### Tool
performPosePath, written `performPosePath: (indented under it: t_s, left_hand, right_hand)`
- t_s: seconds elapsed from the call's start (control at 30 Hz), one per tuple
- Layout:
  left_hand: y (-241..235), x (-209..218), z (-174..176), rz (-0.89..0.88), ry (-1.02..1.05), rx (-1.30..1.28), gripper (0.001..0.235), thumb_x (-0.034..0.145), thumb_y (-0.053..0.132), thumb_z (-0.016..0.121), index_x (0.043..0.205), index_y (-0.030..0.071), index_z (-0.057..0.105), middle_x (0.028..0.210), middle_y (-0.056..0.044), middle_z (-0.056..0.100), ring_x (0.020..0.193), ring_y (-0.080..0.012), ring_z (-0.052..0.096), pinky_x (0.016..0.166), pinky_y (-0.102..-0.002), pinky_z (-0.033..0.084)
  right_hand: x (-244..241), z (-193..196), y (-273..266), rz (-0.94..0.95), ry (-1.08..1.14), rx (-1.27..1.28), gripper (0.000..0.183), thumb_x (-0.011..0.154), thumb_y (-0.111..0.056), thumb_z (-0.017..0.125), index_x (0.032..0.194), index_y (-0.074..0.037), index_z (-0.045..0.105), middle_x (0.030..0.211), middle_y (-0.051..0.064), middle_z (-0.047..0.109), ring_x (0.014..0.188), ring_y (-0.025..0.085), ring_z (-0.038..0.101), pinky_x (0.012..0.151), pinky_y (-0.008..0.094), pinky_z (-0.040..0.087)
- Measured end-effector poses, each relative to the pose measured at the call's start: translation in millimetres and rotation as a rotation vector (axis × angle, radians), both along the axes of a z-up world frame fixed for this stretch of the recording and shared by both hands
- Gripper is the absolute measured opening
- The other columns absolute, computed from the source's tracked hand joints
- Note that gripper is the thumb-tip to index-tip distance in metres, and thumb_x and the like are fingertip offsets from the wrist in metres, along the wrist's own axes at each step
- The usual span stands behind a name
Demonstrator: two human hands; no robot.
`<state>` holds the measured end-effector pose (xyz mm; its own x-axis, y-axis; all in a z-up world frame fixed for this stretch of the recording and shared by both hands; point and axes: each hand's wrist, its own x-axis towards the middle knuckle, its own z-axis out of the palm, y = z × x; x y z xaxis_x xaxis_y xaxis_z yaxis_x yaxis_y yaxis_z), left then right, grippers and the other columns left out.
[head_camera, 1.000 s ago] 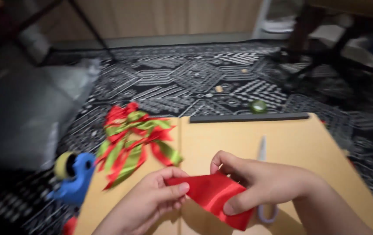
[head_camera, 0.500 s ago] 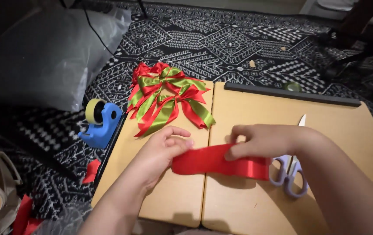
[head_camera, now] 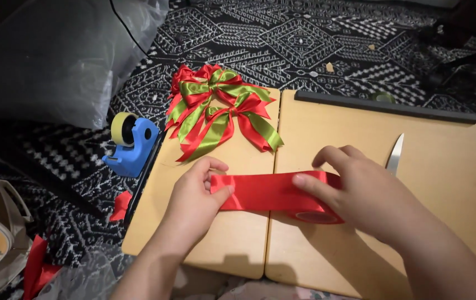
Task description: Cutting and layering red and green ribbons to prepare for gift wrapping.
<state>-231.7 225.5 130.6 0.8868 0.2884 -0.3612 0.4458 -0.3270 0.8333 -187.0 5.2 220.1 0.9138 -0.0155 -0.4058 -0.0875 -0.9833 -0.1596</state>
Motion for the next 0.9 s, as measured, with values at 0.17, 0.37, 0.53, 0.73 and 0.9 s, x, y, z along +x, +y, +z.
performPosePath:
  t_s: [0.17, 0.37, 0.53, 0.73, 0.9]
  left_hand:
    - [-3.2, 2.6, -20.9, 0.005, -0.117, 0.113, 0.024, 0.088, 0.014, 0.071, 0.110, 0.023, 0.071, 0.085, 0.001, 0.061, 0.067, -0.0137, 0.056, 0.069, -0.028, 0.051]
    - [20.3, -2.2, -48.1, 0.029, -0.537, 0.357, 0.030, 0.086, 0.004, 0.066, 0.115, 0.011, 0.066, 0.114, -0.008, 0.070, 0.103, -0.0258, 0.068, 0.089, -0.039, 0.055]
    - [57.2, -12.2, -42.5, 0.104, -0.545, 0.389, 0.035, 0.083, 0.001, 0.067, 0.117, 0.011, 0.066, 0.117, -0.010, 0.063, 0.099, -0.0262, 0.065, 0.087, -0.038, 0.053]
    - [80.8, -19.2, -46.1, 0.158, -0.366, 0.449, 0.029, 0.087, 0.010, 0.068, 0.116, 0.016, 0.066, 0.110, -0.003, 0.061, 0.083, -0.0218, 0.058, 0.083, -0.039, 0.051]
    - [79.2, -21.1, -47.3, 0.145, -0.381, 0.440, 0.031, 0.089, 0.008, 0.065, 0.120, 0.015, 0.065, 0.118, -0.004, 0.060, 0.089, -0.0223, 0.062, 0.085, -0.039, 0.053]
  right_hand:
    - [-16.7, -48.7, -37.5, 0.446, -0.347, 0.455, 0.072, 0.075, -0.051, 0.083, 0.140, -0.027, 0.061, 0.151, 0.006, 0.050, 0.136, 0.023, 0.055, 0.105, 0.040, 0.045]
    - [-34.7, -71.7, -27.2, 0.494, -0.609, 0.568, 0.052, 0.079, -0.034, 0.081, 0.128, -0.021, 0.069, 0.126, 0.006, 0.064, 0.106, 0.022, 0.071, 0.086, 0.035, 0.056]
    - [-32.0, -47.6, -30.2, 0.376, -0.474, 0.461, 0.065, 0.070, -0.031, 0.079, 0.133, -0.024, 0.066, 0.120, -0.001, 0.073, 0.115, 0.019, 0.068, 0.095, 0.036, 0.050]
    - [-36.0, -44.0, -51.4, -0.215, -0.195, 0.302, 0.074, 0.058, -0.030, 0.091, 0.128, -0.032, 0.067, 0.110, -0.006, 0.083, 0.090, 0.018, 0.078, 0.084, 0.033, 0.057]
    - [-38.6, -70.8, -94.8, -0.244, -0.404, 0.368, 0.051, 0.064, -0.020, 0.082, 0.114, -0.015, 0.073, 0.095, 0.005, 0.083, 0.085, 0.023, 0.075, 0.082, 0.036, 0.052]
